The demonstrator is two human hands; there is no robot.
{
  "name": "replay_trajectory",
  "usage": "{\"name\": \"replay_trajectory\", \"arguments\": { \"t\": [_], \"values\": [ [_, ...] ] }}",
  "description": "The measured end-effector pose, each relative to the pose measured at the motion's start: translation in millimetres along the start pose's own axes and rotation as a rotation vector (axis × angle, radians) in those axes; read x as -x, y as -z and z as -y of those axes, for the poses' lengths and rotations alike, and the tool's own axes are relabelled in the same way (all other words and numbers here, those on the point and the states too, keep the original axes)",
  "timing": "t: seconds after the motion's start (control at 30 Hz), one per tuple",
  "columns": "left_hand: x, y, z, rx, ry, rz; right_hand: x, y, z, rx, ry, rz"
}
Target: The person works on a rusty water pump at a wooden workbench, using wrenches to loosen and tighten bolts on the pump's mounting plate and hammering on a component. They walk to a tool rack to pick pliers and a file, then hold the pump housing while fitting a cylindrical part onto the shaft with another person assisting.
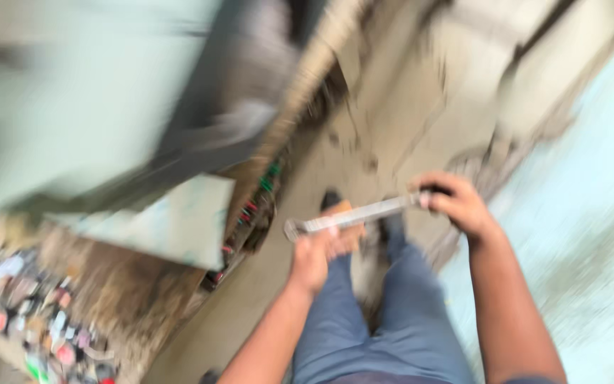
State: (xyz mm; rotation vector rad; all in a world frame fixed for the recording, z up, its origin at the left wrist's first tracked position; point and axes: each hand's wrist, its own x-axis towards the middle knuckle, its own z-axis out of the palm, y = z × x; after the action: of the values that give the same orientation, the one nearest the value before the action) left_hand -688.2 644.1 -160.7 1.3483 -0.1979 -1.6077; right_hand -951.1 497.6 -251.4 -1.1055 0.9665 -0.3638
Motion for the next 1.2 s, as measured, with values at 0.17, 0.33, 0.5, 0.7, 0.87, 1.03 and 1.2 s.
{"name": "replay_trajectory", "arguments": {
  "t": [0.17, 0.33, 0.5, 0.7, 0.87, 1.03, 1.2],
  "values": [
    [136.1, -3.5, -38.1, 0.073, -0.177, 0.154, 36.7, -13.9, 120.4, 0.138, -0.003, 0.286],
    [259.2, 31.1, -84.0, 0.084, -0.672, -0.023, 27.0, -108.4, 216.2, 0.177, 0.139, 0.706],
    [404.9, 59.4, -105.1, 0.023, -1.004, -0.206, 57.1, -251.0, 297.3, 0.436, 0.240, 0.969],
    [539.6, 142.9, -27.9, 0.273, -1.227, -0.336, 150.3, -481.4, 334.2, 0.844, 0.608, 1.115],
    [616.7, 247.7, 65.5, 0.424, -1.329, -0.403, 215.6, -687.0, 327.9, 1.087, 1.037, 1.436],
    [689.9, 350.6, 109.4, 0.738, -1.324, -0.315, 281.9, -869.4, 304.9, 1.116, 1.351, 1.799],
    [727.5, 434.9, 103.5, 0.688, -1.241, -0.286, 297.6, -960.7, 299.5, 1.529, 1.064, 1.676]
  ]
}}
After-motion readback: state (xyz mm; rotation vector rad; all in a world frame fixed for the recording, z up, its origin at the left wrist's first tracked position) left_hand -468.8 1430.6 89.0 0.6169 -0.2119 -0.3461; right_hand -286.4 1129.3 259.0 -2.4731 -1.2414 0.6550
